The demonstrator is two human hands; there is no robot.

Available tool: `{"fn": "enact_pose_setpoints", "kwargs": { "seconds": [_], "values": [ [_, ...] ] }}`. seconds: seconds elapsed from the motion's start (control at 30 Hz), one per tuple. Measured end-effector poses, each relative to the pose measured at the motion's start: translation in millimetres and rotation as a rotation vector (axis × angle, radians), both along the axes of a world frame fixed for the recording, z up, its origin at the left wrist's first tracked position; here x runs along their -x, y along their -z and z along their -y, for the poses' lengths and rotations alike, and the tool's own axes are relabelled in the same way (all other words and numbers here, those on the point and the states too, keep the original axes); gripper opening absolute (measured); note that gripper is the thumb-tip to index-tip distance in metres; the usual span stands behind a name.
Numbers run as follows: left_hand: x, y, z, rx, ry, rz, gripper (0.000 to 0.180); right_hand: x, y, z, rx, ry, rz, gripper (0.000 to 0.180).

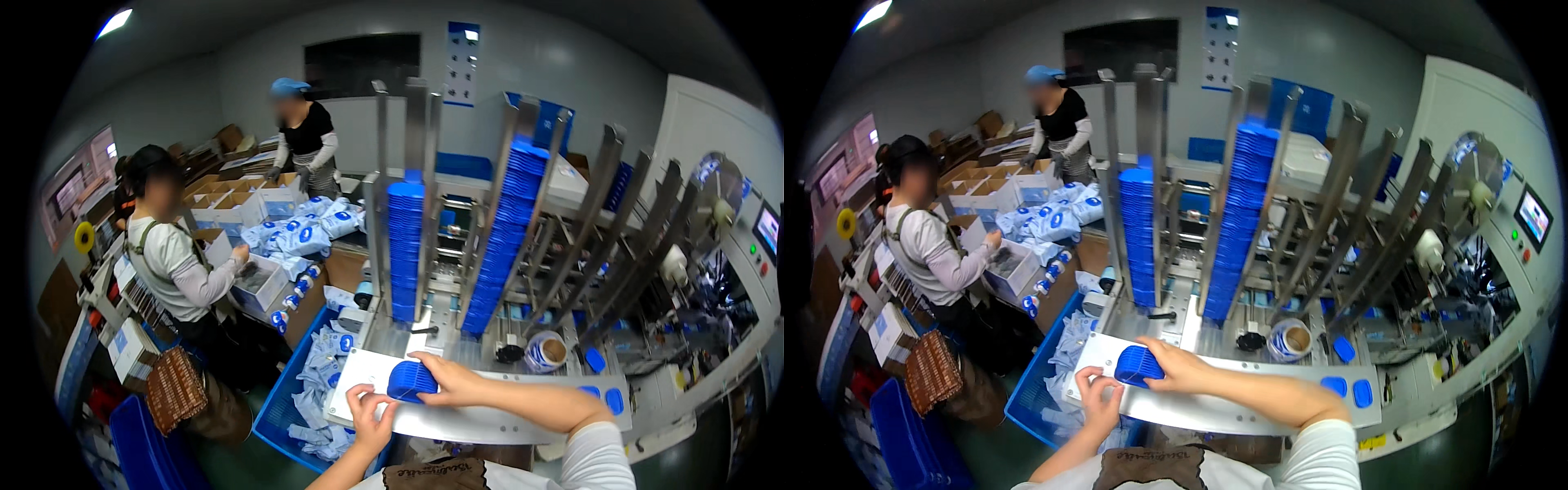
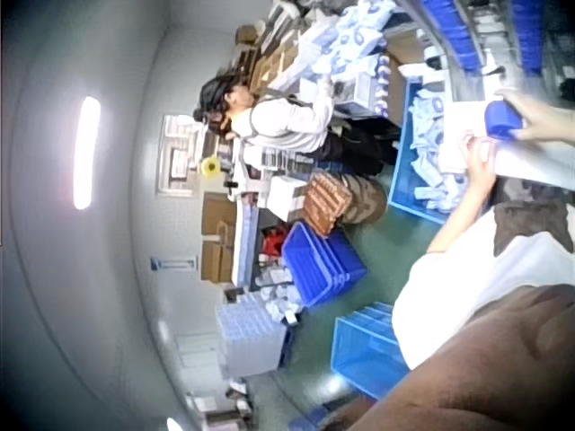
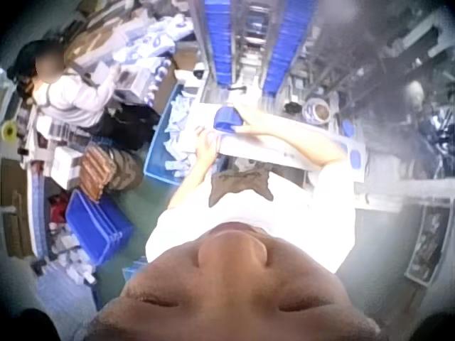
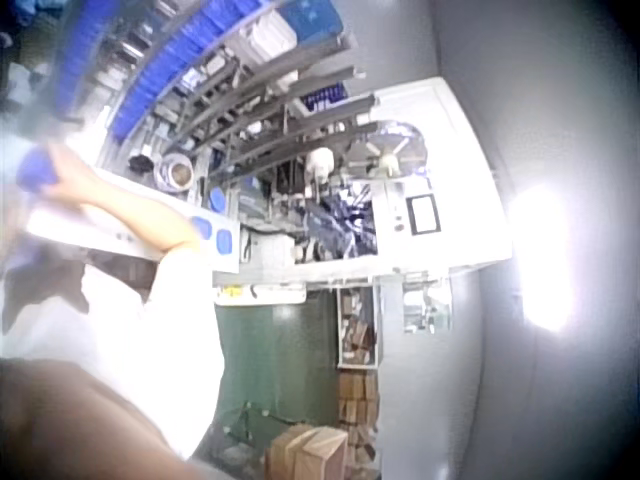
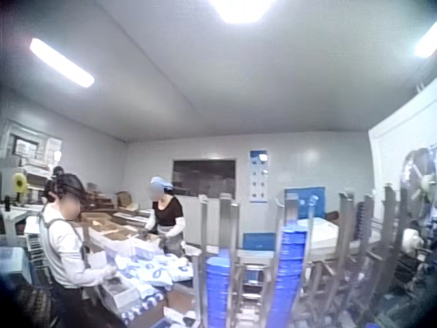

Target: The person takes stacks of blue plastic lids from a large box, places them into an automated packaging machine feeder, and then moves to a table to organize packed wet-wipe style pouches.

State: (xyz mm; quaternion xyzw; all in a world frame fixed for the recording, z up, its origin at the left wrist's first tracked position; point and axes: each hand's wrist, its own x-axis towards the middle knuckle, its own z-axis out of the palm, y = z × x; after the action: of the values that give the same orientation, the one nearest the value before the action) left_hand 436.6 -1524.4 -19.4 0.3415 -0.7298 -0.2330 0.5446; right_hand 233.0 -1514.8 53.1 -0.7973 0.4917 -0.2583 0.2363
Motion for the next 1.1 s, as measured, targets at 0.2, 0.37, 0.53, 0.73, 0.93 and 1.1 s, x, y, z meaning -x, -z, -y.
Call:
{"fn": "enact_pose_setpoints", "kwargs": {
  "seconds": [0.2,0.37,0.53,0.73,0.93,1.1],
  "values": [
    [-25,34,34,-0.112,-0.171,-0.085,0.010,-19,-215,115,0.854,0.051,-0.649,0.046],
    [5,56,47,0.067,0.039,0.191,0.014,3,-331,194,1.429,0.821,-0.732,0.045],
    [-4,53,48,0.060,0.046,0.177,0.015,15,-275,211,1.247,0.691,-1.196,0.033],
    [-9,51,48,0.031,0.088,0.197,0.014,3,-231,191,0.570,0.476,-1.364,0.040],
    [-5,51,50,0.019,0.084,0.164,0.013,14,-191,165,1.101,0.507,-1.113,0.051],
    [-13,58,51,-0.099,0.130,0.054,0.007,9,-59,26,0.428,0.247,-0.692,0.049]
  ]
}}
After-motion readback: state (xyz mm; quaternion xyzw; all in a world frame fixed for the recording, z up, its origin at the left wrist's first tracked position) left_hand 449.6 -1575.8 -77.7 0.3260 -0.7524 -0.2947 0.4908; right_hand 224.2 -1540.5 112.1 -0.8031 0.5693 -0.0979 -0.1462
